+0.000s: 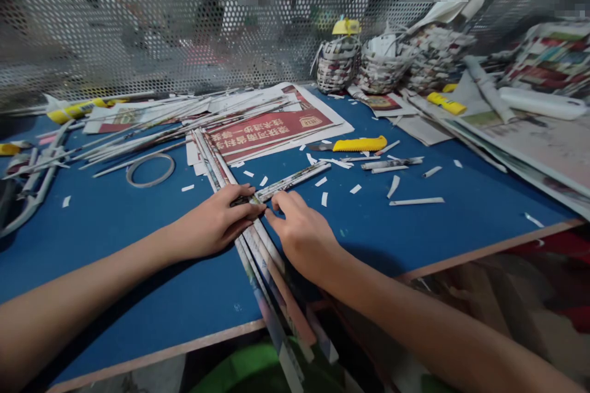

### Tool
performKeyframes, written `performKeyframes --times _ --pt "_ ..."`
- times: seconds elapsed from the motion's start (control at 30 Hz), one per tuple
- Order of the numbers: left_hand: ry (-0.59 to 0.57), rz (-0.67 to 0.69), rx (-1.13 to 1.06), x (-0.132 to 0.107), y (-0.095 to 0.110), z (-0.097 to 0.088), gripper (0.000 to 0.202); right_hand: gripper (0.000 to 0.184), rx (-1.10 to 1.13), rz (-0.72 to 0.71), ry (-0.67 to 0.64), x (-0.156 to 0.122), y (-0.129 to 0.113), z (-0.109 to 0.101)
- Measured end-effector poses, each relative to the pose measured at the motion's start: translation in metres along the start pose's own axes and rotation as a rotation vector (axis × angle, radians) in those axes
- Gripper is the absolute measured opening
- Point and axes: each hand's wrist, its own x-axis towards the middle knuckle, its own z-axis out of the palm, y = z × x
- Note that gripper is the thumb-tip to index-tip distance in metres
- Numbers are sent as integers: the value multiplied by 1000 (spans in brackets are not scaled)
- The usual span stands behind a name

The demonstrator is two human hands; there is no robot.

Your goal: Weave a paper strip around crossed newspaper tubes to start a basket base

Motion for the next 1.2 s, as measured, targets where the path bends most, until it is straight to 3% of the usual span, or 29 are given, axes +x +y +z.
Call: performKeyframes --times 0.13,0.3,0.47,0.63,0.83,1.2 --pt "-3 -2 -4 0 0 0 33 26 58 -182 -46 2 5 -8" --pt "-1 -6 -22 0 0 0 33 25 204 -157 57 17 20 -23" --pt "-14 -21 -34 1 1 -2 33 14 282 -243 -134 41 34 -22" --pt "-29 -26 -24 2 1 -3 31 13 355 -171 -137 41 41 -7" --pt "-60 -44 0 3 1 -4 30 10 377 -78 -126 33 40 -5" --pt "-54 -54 -26 2 0 -3 29 14 386 -148 -34 28 37 -2"
